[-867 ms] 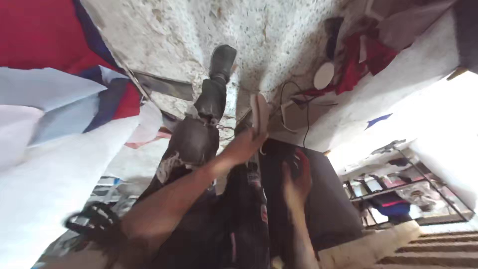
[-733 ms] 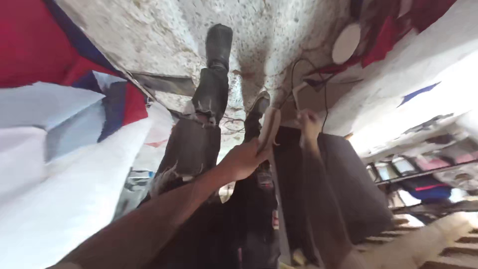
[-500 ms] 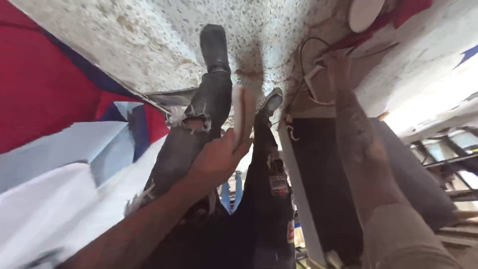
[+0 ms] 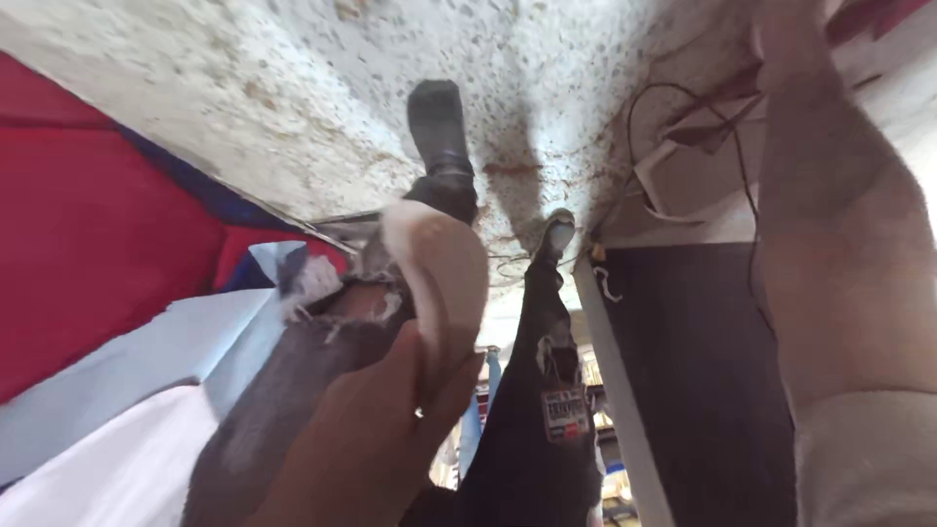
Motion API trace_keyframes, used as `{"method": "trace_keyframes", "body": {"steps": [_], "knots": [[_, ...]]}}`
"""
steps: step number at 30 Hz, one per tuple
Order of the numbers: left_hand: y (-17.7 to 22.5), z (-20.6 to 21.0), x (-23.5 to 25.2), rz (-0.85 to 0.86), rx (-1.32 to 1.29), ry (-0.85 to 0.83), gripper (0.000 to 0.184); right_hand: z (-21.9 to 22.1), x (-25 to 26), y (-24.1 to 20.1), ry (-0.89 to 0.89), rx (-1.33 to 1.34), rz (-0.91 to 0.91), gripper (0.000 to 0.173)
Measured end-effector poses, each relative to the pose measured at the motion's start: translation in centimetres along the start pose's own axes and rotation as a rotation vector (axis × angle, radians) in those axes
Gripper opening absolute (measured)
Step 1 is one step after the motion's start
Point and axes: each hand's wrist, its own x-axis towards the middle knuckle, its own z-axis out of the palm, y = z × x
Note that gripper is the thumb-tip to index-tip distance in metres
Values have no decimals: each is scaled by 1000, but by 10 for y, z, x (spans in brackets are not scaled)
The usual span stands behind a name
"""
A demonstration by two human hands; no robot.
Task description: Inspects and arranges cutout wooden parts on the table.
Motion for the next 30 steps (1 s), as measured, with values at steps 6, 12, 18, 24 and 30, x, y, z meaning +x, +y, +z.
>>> {"method": "trace_keyframes", "body": {"steps": [6, 12, 18, 24, 30], "knots": [[-2, 5, 5, 56, 52, 54, 58, 113, 73, 31, 128, 816, -398, 108], [10, 9, 6, 1, 20, 50, 58, 151, 8, -59, 311, 651, -432, 137], [5, 15, 3, -52, -65, 100, 58, 188, -20, -180, 157, 713, -172, 145], [-5, 32, -8, -107, -224, 89, 62, 170, -114, -157, 128, 606, -293, 73], [-45, 74, -29, -110, -994, 304, 51, 71, -330, -51, 555, 375, -890, 36]]}}
